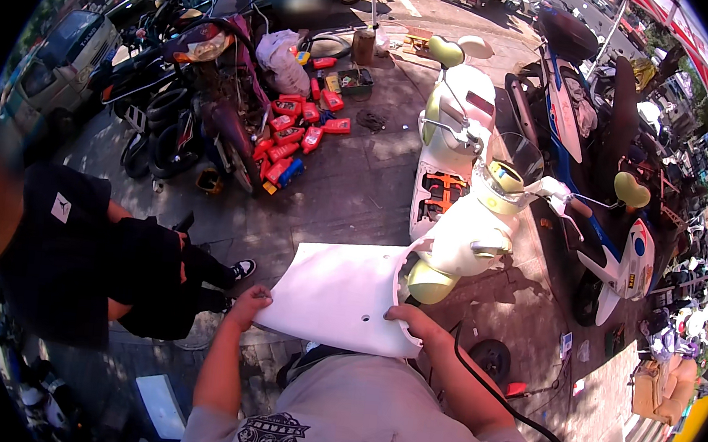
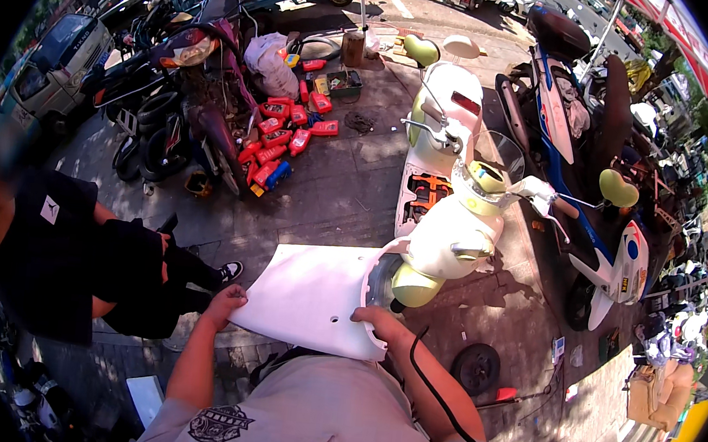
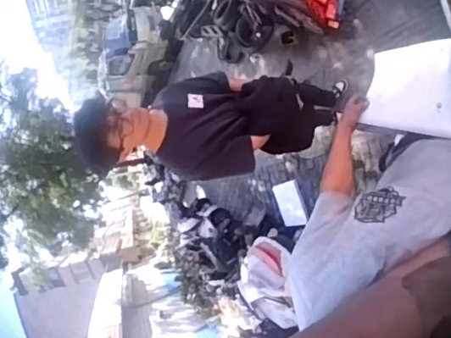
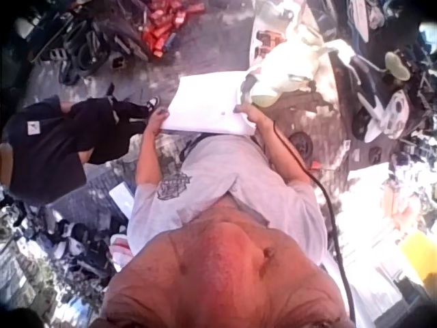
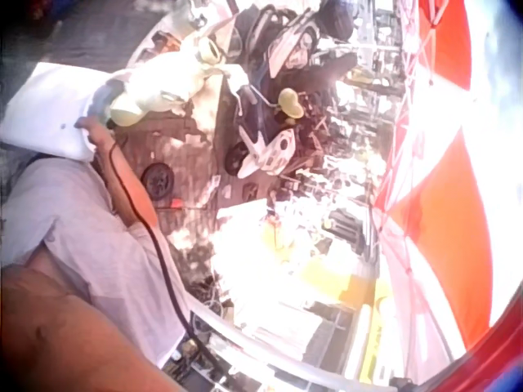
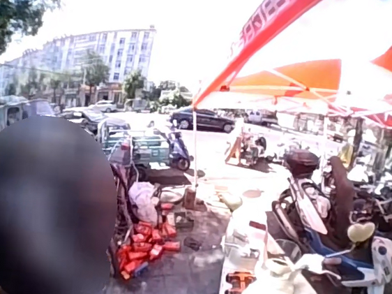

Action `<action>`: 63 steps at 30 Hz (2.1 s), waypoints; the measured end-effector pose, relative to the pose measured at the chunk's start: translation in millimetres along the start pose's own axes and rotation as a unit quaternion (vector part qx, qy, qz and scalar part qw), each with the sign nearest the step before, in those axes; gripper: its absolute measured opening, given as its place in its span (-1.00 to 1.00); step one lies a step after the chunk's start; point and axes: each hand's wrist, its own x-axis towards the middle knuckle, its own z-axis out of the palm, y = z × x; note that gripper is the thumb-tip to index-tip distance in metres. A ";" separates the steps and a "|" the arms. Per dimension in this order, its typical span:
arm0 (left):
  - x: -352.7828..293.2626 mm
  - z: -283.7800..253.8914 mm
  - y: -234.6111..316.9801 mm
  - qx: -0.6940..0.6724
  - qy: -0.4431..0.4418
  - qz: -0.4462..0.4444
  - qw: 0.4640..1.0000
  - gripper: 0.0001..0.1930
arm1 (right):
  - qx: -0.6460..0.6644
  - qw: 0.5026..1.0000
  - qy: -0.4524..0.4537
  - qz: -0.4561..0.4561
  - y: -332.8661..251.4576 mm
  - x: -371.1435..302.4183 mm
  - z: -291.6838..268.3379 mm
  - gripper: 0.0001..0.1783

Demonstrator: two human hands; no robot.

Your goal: The person unscrews a screw from a scooter panel using a screwdriver and then aligns and presses a replacement plastic panel into place onto the scooter frame by hand.

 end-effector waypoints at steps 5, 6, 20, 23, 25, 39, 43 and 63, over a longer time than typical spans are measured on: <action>-3.5 10.8 29.6 0.024 0.012 0.003 1.000 -0.89 | 0.002 1.000 -0.018 -0.019 -3.1 -0.5 -3.4 -0.55; -5.9 15.0 35.7 0.038 0.021 0.009 0.999 -0.89 | 0.007 1.000 -0.017 -0.020 -7.0 -2.4 -1.9 -0.56; 39.1 5.7 125.2 0.143 0.082 0.027 0.986 -0.87 | 0.075 0.994 -0.075 -0.036 -63.2 42.7 4.9 -0.50; 86.5 -6.2 152.4 0.170 0.079 0.022 0.982 -0.90 | 0.090 0.995 -0.042 -0.023 -89.6 62.5 15.3 -0.50; 128.8 -31.6 155.7 0.182 0.068 0.043 0.980 -0.91 | 0.089 0.995 -0.019 -0.034 -101.1 91.2 21.6 -0.51; 375.6 -112.3 404.2 0.448 -0.003 0.238 0.862 -0.71 | 0.251 0.952 0.060 -0.162 -257.0 222.8 135.5 -0.35; 416.1 -115.1 455.9 0.470 0.011 0.233 0.851 -0.73 | 0.262 0.943 0.095 -0.182 -302.3 229.3 157.1 -0.30; 712.1 3.3 506.7 0.544 -0.213 0.126 0.802 -0.70 | 0.448 0.872 0.095 -0.171 -307.6 393.3 40.5 -0.36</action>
